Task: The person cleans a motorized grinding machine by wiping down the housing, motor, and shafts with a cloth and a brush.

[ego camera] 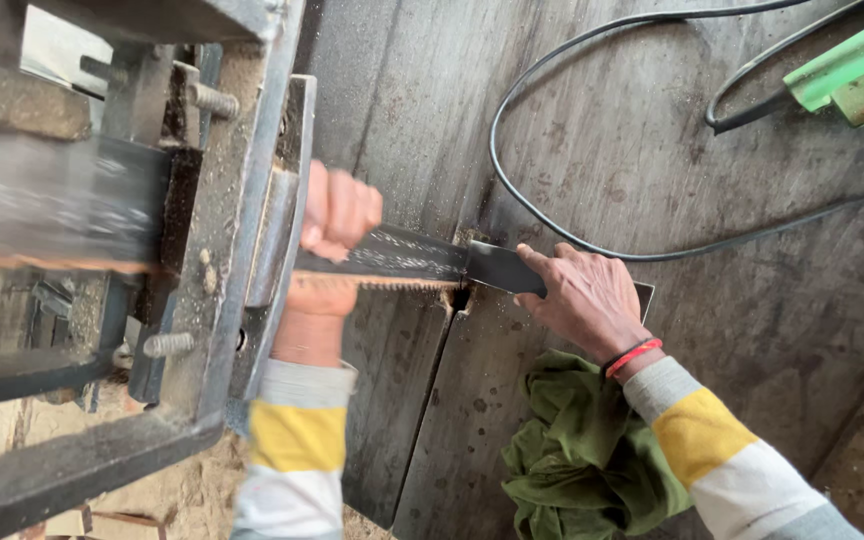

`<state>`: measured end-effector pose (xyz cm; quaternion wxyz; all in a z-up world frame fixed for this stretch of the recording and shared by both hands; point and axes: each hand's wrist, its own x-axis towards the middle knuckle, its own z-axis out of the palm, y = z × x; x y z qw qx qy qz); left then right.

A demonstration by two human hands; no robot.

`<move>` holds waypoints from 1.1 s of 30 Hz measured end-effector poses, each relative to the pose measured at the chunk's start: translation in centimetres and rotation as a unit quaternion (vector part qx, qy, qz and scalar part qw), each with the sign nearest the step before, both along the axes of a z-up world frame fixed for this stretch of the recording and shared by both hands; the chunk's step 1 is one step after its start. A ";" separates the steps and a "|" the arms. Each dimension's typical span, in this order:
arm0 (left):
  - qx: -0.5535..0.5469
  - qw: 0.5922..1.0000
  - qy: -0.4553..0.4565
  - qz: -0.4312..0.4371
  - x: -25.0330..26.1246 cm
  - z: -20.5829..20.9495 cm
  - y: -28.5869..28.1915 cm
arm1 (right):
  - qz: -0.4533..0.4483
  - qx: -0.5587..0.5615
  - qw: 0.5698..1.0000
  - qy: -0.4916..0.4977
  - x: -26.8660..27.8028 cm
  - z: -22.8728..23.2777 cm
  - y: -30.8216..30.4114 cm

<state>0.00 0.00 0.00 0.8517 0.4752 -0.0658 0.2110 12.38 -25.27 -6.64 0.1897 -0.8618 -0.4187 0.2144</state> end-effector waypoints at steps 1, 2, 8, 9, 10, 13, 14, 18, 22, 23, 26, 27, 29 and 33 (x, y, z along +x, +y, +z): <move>0.000 1.000 0.003 -0.001 0.4 0.8 -0.1 | -0.001 -0.001 1.000 -0.003 0.1 0.1 -0.1; -0.033 0.999 0.006 0.020 1.1 0.7 -0.9 | -0.002 -0.001 1.000 -0.005 0.0 0.2 -0.1; -0.033 0.997 0.043 0.049 2.2 -1.5 -3.6 | 0.006 0.019 1.000 -0.016 0.0 0.0 0.0; -0.038 0.997 0.054 0.049 2.2 -2.4 -3.8 | 0.003 0.029 0.999 -0.020 0.0 -0.1 0.0; -0.037 0.996 0.061 0.055 2.3 -3.5 -3.9 | 0.002 0.025 1.000 -0.017 0.1 -0.2 0.0; -0.042 0.995 0.067 0.067 2.0 -7.9 -3.7 | -0.002 0.005 1.000 -0.003 0.1 -0.2 0.1; -0.048 0.995 0.060 0.066 1.8 -10.0 -3.6 | -0.005 -0.008 1.000 0.005 0.1 -0.1 0.2; -0.075 0.975 0.180 0.103 2.5 -18.2 -1.2 | 0.000 -0.005 1.000 -0.003 0.3 -0.4 0.0; -0.121 0.837 0.345 0.407 -0.9 -19.5 -2.1 | -0.015 0.012 1.000 -0.011 -0.1 -1.2 -0.6; -0.128 0.783 0.376 0.479 -2.1 -18.9 -2.7 | -0.020 0.019 1.000 -0.011 -0.3 -1.4 -0.6; 0.123 0.803 0.268 0.518 -5.8 -15.5 -7.8 | -0.048 0.013 0.999 -0.001 -0.7 -1.5 -1.4; 0.227 0.789 0.274 0.501 -6.6 -14.0 -11.1 | -0.059 0.007 0.998 0.005 -0.8 -1.5 -1.8; 0.294 0.836 0.244 0.394 -8.0 -10.0 -18.4 | -0.090 0.039 0.995 -0.013 -1.4 -1.5 -2.7; 0.608 0.699 0.318 0.200 -10.3 -4.9 -26.3 | -0.101 0.057 0.992 -0.043 -2.4 -1.0 -5.0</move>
